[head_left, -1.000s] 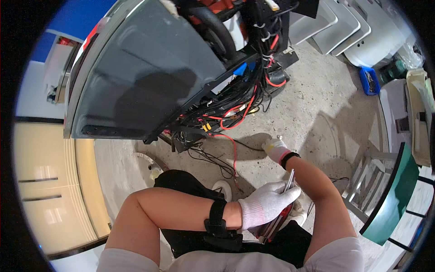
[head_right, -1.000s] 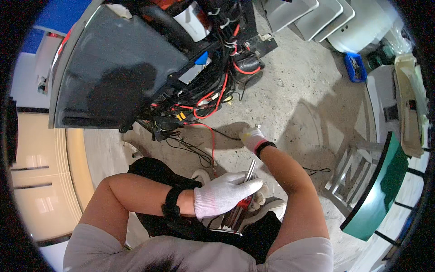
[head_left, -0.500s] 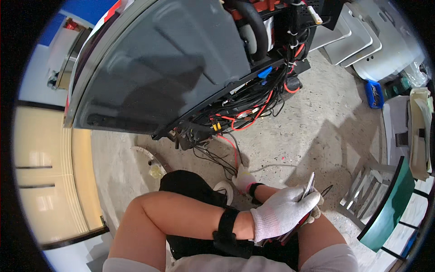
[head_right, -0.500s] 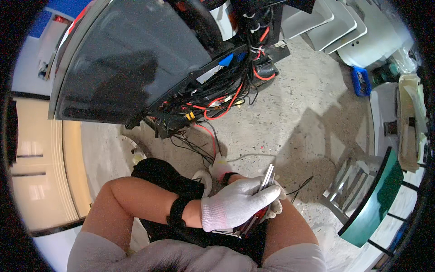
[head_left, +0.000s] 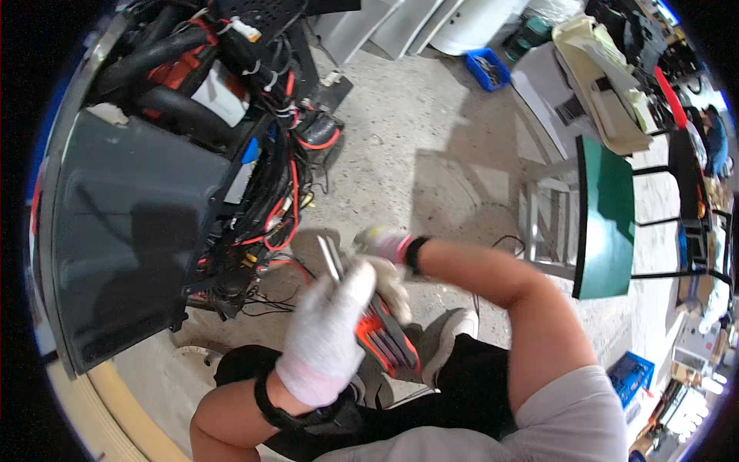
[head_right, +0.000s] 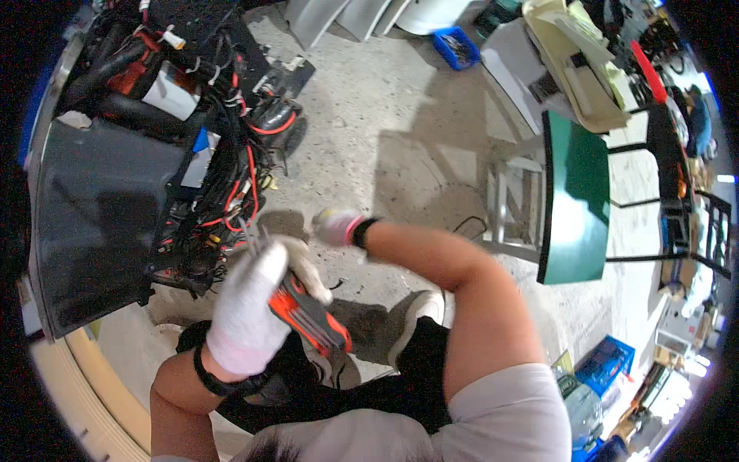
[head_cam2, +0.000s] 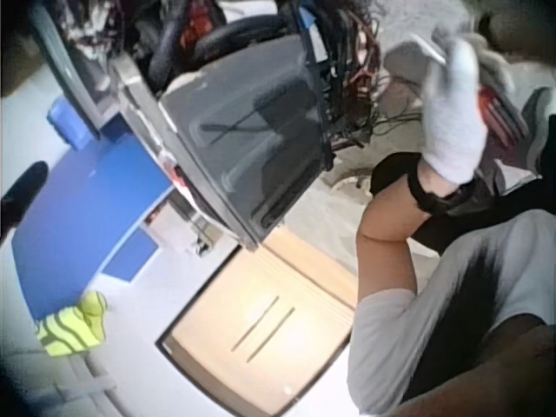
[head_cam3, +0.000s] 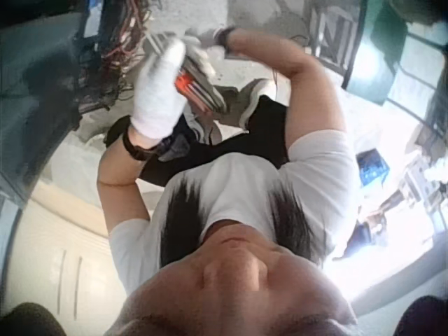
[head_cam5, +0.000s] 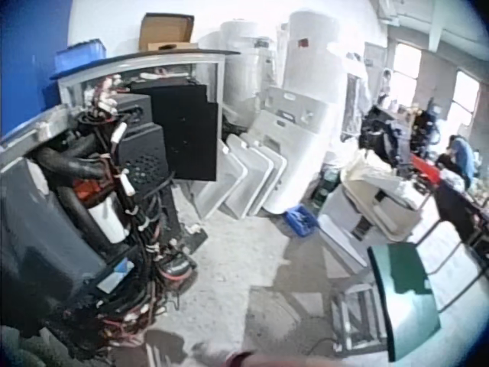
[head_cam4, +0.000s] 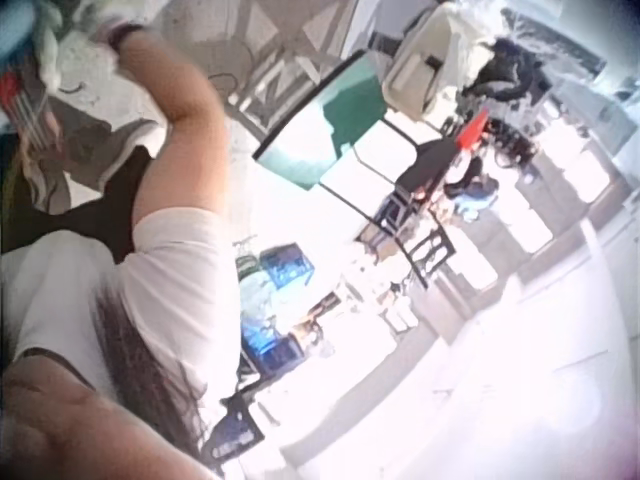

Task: The recorder is wiring and assembling internal components of an electromechanical machine using wire strippers and a screwdriver.

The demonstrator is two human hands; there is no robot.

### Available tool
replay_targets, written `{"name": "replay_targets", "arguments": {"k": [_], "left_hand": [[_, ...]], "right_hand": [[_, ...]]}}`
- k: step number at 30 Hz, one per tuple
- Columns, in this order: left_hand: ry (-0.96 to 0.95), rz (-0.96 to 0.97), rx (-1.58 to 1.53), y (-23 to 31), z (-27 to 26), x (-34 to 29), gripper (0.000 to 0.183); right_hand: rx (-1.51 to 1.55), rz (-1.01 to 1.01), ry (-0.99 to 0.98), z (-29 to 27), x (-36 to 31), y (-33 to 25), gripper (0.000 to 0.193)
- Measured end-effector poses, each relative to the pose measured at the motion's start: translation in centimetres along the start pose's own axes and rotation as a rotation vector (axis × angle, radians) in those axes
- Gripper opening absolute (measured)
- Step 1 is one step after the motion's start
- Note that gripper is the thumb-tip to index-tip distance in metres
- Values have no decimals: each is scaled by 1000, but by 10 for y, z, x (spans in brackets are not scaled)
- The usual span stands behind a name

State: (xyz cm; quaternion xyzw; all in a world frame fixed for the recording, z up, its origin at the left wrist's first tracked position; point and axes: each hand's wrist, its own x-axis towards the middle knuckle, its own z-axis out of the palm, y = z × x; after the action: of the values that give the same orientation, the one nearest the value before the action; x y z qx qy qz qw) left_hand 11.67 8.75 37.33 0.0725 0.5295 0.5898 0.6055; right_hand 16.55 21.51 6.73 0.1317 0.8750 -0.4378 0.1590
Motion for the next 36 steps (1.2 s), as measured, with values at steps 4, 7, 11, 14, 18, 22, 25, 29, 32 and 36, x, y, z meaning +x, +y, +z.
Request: {"name": "replay_targets", "arguments": {"k": [4, 7, 11, 14, 18, 22, 25, 29, 32, 36], "left_hand": [[-1, 72, -163, 4, -7, 30, 26], [63, 21, -253, 0, -13, 53, 21], [148, -20, -395, -8, -15, 81, 24], [139, -30, -423, -14, -14, 95, 23], [125, -52, -414, -22, -10, 116, 22], [138, -105, -407, -27, -11, 131, 21], [106, -88, -420, -30, -13, 138, 21], [101, -125, -381, -30, -16, 150, 20], [131, -171, -450, -31, -20, 154, 19], [204, -139, -421, -29, -32, 156, 21]], "right_hand": [[-737, -77, -8, -147, -78, 14, 37], [-309, 121, 336, -200, -194, -19, 39], [8, 437, 336, -185, -309, -61, 44], [68, 671, 188, -137, -395, -58, 41], [-81, 1089, -190, -37, -510, -47, 55], [234, 1279, -722, 11, -575, -35, 46], [-43, 1312, 13, -22, -569, -4, 38], [-344, 1431, 978, -124, -539, 70, 40], [-517, 1449, 949, -188, -533, 129, 53], [154, 1187, 1023, -226, -528, 188, 88]]}}
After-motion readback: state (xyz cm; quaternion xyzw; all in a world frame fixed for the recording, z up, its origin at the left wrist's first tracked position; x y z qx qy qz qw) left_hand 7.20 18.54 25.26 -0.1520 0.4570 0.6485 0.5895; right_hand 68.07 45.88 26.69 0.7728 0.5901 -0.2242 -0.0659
